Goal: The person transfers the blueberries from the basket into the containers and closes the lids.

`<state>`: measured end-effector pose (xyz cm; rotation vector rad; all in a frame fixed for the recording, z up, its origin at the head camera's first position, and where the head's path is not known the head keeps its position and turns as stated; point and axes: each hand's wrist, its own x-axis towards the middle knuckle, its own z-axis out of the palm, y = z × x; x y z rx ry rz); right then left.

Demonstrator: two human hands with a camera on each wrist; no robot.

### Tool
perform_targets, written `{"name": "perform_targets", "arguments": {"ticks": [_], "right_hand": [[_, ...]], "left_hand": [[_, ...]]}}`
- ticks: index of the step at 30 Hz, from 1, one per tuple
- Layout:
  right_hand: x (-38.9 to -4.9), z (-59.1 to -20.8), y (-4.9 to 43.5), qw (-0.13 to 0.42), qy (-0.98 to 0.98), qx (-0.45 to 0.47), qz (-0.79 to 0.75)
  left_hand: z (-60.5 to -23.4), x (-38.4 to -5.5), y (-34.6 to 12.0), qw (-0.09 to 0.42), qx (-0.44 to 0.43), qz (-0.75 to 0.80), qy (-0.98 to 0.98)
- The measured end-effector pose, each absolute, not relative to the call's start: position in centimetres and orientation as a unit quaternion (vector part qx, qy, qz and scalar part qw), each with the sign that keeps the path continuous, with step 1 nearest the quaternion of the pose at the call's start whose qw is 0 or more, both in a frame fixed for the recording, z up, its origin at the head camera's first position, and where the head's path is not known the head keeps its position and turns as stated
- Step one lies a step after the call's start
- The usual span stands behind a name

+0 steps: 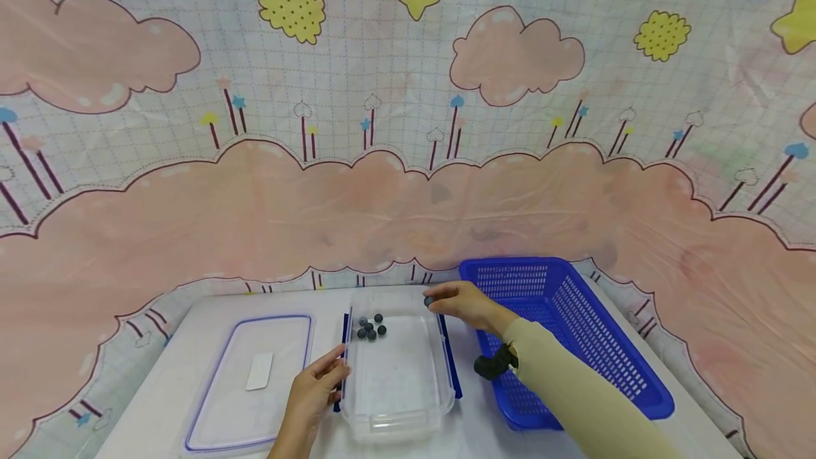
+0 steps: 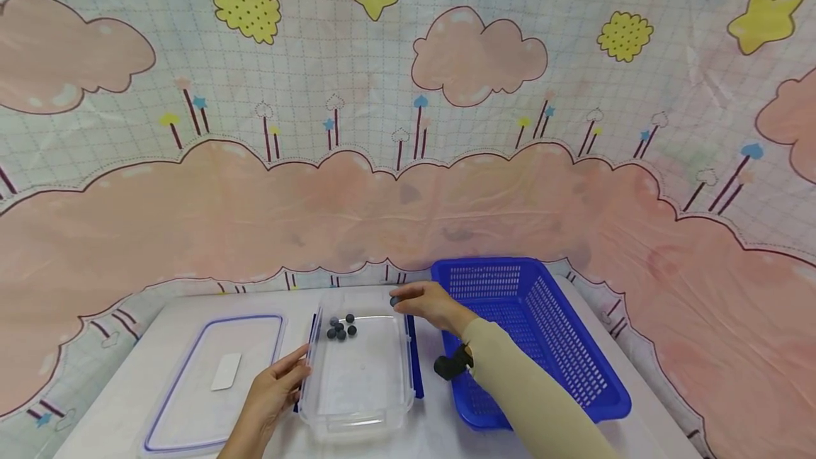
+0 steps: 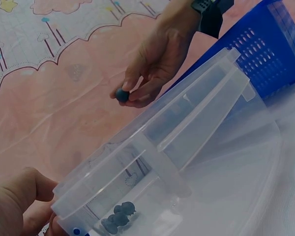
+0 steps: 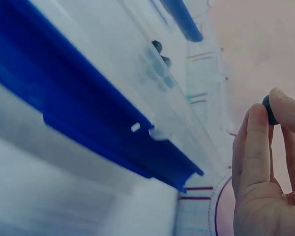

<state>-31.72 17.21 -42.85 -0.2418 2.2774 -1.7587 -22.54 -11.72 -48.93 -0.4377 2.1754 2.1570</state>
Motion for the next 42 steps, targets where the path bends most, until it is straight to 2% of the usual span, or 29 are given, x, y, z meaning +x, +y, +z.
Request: {"name": "perform_targets", "arguments": {"ticks": [8, 18, 27, 39, 42], "right_hand": [[-32.1, -43.4, 14.9, 0.137, 0.768, -0.093, -0.619], [-33.0, -43.8, 12.5, 0.138, 0.753, -0.036, -0.643], [-33.3, -43.6, 10.7, 0.121, 0.729, -0.010, -0.674], [-33.7, -45.3, 8.9, 0.054, 0.797, 0.011, -0.602], [-33.6, -45.6, 8.3, 0.054, 0.803, 0.012, -0.593]], "left_hand": [[-48.9, -22.5, -11.6, 0.022, -0.136, 0.706, 0.695], [-48.7, -22.6, -11.7, 0.024, -0.139, 0.695, 0.705], [-48.7, -22.6, -11.7, 0.020, -0.139, 0.697, 0.703], [-48.9, -22.5, -11.6, 0.022, -0.140, 0.701, 0.699], [-48.8, -22.5, -11.7, 0.023, -0.138, 0.702, 0.698]]}}
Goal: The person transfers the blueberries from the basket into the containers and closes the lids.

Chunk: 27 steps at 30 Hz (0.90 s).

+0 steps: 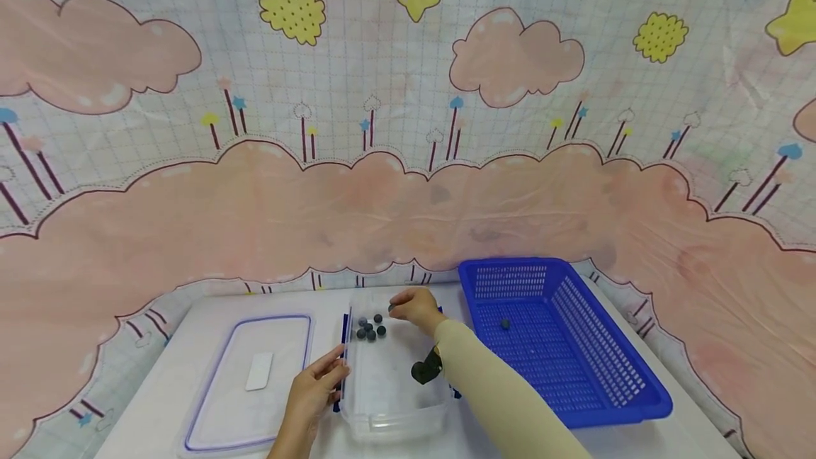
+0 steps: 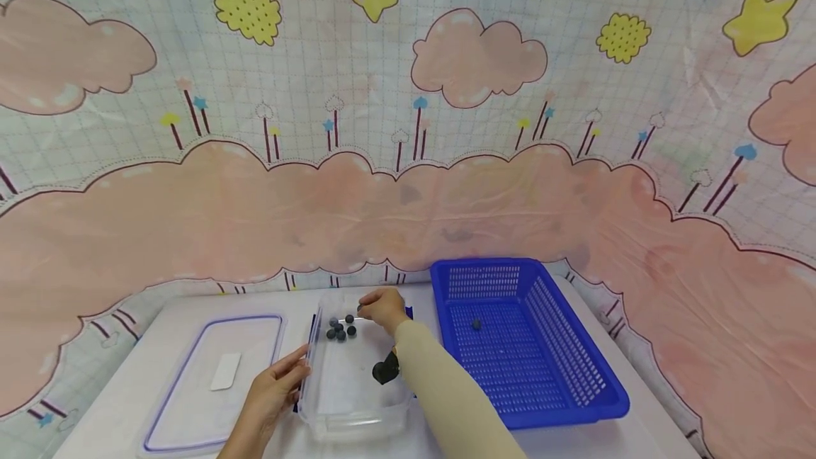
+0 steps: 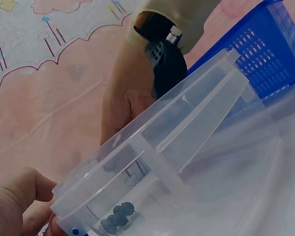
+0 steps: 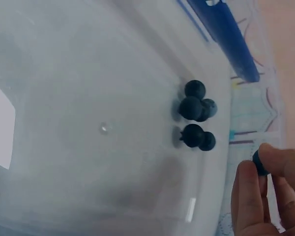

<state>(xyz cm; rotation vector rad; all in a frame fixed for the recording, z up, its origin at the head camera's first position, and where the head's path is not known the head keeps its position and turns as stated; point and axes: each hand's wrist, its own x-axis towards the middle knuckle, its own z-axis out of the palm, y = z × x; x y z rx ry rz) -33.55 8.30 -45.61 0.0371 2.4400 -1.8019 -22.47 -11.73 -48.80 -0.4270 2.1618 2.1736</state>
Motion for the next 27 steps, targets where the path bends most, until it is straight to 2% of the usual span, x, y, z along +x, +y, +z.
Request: {"name": "perform_targets", "arguments": {"ticks": [5, 9, 18, 27], "right_hand": [[-32.7, -46.6, 7.5, 0.063, 0.800, 0.027, -0.596], [-32.6, -47.3, 7.1, 0.042, 0.806, 0.047, -0.588], [-34.0, -48.5, 6.7, 0.028, 0.830, 0.103, -0.547], [-34.3, -49.3, 6.8, 0.022, 0.853, 0.094, -0.512]], "left_hand": [[-49.0, -22.3, -11.7, 0.021, -0.140, 0.697, 0.703], [-49.0, -22.3, -11.7, 0.018, -0.141, 0.697, 0.702], [-49.0, -22.5, -11.6, 0.017, -0.133, 0.707, 0.695], [-49.1, -22.6, -11.8, 0.019, -0.126, 0.709, 0.694]]}}
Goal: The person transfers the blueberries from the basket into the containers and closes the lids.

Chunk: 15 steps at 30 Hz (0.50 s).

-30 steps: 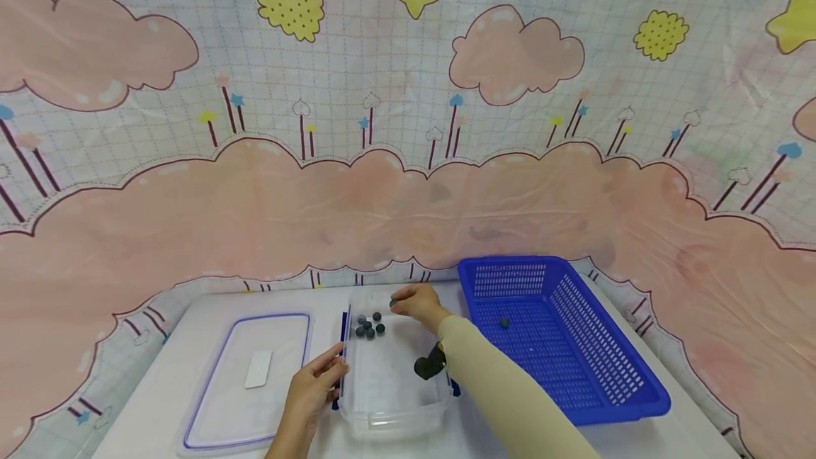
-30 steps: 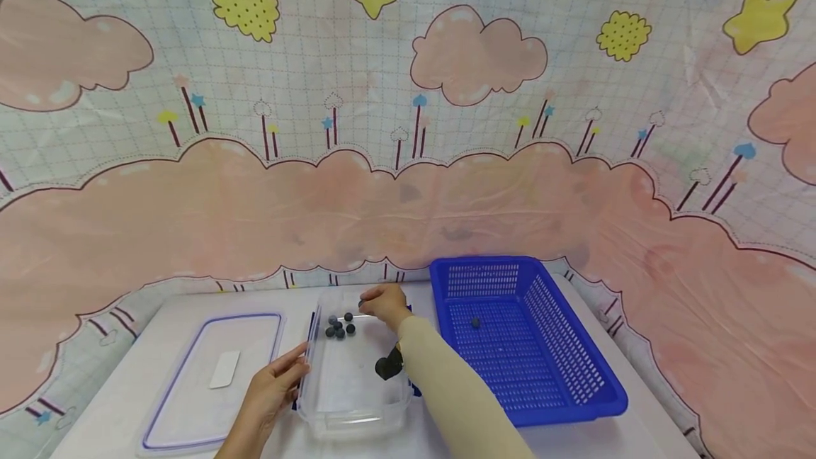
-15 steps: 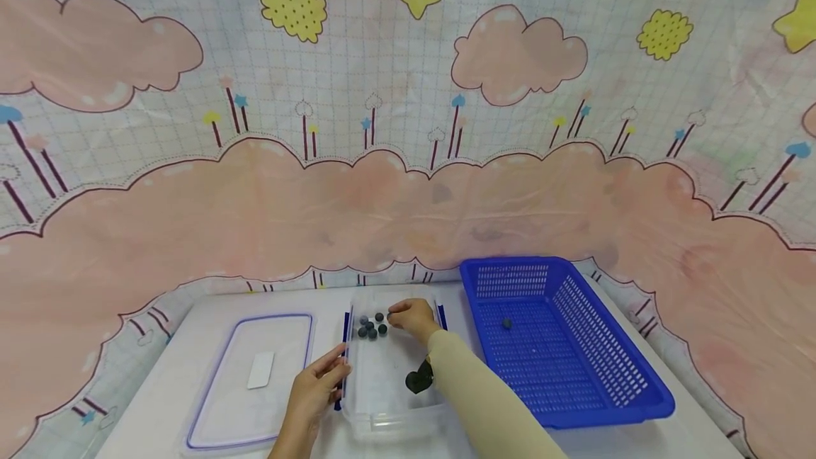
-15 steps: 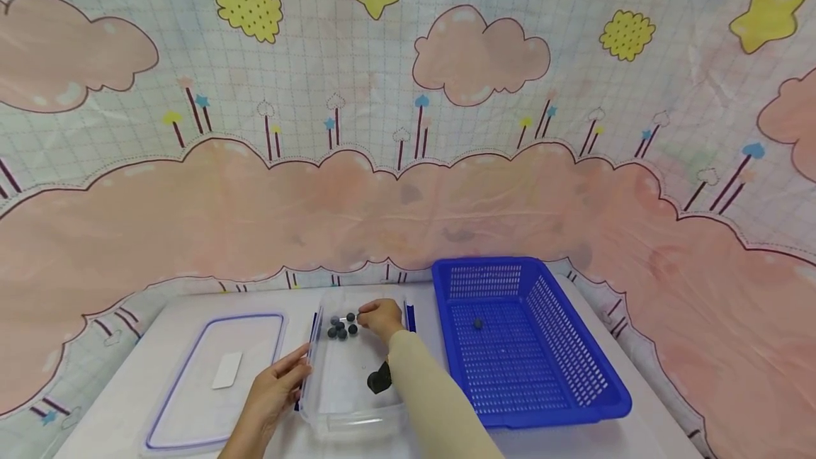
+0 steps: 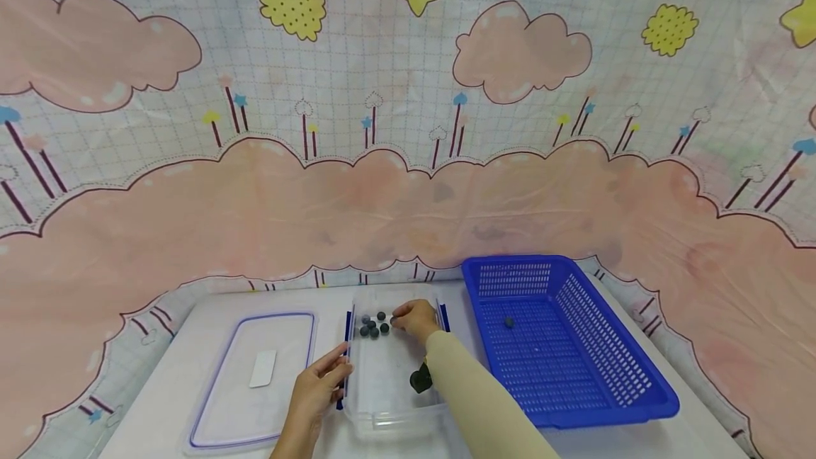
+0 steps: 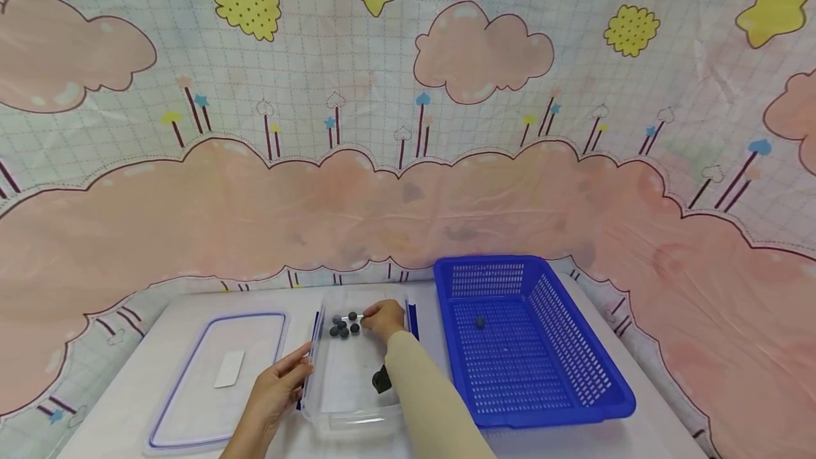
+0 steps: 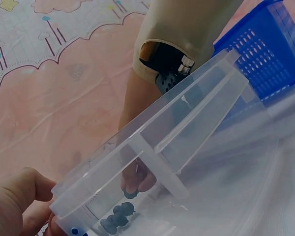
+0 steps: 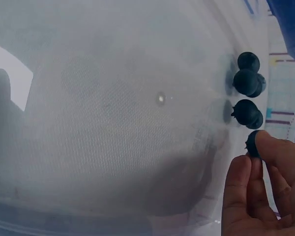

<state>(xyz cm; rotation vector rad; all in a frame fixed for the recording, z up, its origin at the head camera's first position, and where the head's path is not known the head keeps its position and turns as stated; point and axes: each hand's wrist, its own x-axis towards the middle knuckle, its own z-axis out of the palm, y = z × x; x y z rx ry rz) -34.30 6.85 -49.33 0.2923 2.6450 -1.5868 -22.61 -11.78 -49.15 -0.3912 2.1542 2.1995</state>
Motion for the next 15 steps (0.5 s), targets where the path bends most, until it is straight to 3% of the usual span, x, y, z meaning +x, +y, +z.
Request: {"name": "perform_targets", "arguments": {"ticks": [10, 15], "right_hand": [[-33.7, -49.4, 7.1, 0.041, 0.880, 0.063, -0.470], [-33.4, -48.2, 7.2, 0.022, 0.890, 0.038, -0.454]], "left_hand": [[-49.1, -22.6, -11.6, 0.020, -0.128, 0.712, 0.691], [-48.9, -22.6, -11.7, 0.021, -0.131, 0.703, 0.699]]}}
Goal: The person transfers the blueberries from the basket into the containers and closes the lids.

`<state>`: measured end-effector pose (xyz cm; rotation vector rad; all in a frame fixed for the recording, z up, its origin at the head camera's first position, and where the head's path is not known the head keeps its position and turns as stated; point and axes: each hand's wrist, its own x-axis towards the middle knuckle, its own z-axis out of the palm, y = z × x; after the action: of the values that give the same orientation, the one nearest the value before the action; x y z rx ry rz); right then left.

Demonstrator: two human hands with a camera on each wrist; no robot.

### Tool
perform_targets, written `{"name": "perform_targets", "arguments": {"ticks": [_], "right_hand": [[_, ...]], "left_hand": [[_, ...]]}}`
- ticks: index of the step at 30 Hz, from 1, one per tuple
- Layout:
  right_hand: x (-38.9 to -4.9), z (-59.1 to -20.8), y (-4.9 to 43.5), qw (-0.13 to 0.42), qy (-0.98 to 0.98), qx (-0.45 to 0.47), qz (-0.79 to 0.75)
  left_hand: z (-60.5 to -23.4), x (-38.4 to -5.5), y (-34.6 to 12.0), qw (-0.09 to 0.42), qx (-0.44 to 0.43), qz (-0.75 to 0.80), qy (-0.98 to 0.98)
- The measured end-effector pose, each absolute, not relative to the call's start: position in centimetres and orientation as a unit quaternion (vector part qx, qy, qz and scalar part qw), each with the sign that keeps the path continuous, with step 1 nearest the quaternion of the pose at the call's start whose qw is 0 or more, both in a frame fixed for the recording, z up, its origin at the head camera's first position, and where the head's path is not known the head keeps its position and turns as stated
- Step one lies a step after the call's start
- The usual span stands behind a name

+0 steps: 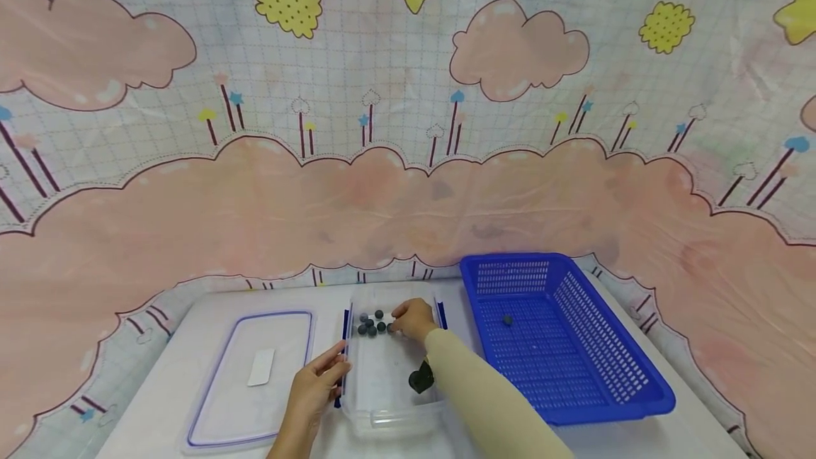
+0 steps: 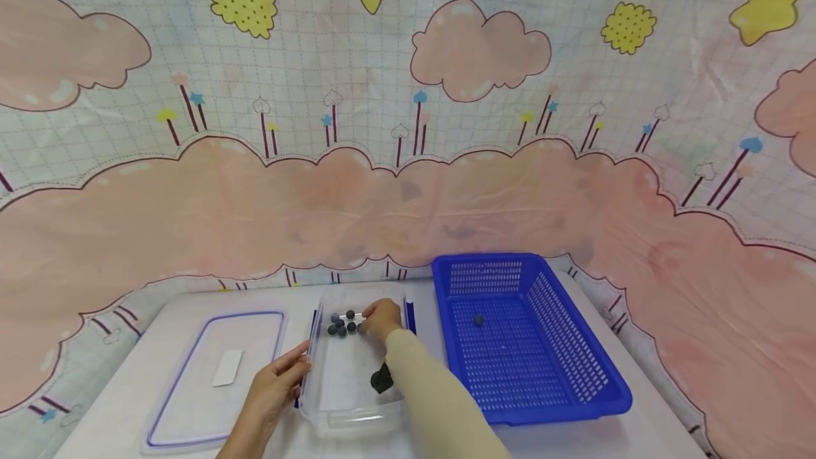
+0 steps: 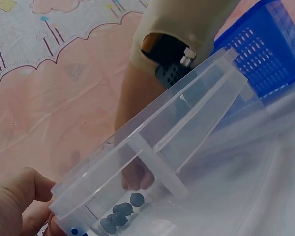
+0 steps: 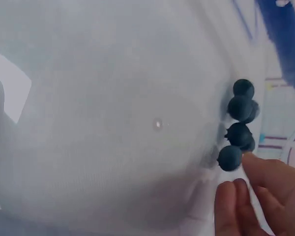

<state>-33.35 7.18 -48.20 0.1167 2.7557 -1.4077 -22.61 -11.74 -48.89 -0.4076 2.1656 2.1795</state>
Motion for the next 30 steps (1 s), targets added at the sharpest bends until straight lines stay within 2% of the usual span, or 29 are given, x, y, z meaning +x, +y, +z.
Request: {"name": "perform_targets", "arguments": {"ticks": [7, 10, 13, 18, 22, 30], "right_hand": [[-34.1, -43.8, 8.8, -0.087, 0.895, -0.060, -0.434], [-34.8, -42.0, 11.5, -0.135, 0.876, -0.081, -0.455], [-35.2, -40.9, 15.4, -0.155, 0.858, -0.078, -0.483], [-34.5, -40.7, 23.2, -0.123, 0.846, -0.031, -0.517], [-33.1, -42.1, 28.1, -0.096, 0.853, 0.004, -0.513], [-30.6, -46.2, 31.3, -0.049, 0.871, 0.023, -0.489]], "left_hand": [[-48.6, -22.9, -12.1, 0.023, -0.138, 0.691, 0.709], [-48.7, -22.9, -12.0, 0.020, -0.135, 0.698, 0.703], [-48.8, -22.8, -11.8, 0.021, -0.133, 0.702, 0.699], [-48.8, -22.7, -11.7, 0.022, -0.132, 0.700, 0.702], [-48.8, -22.6, -11.7, 0.022, -0.131, 0.698, 0.704], [-48.7, -22.7, -11.7, 0.026, -0.136, 0.699, 0.701]]}}
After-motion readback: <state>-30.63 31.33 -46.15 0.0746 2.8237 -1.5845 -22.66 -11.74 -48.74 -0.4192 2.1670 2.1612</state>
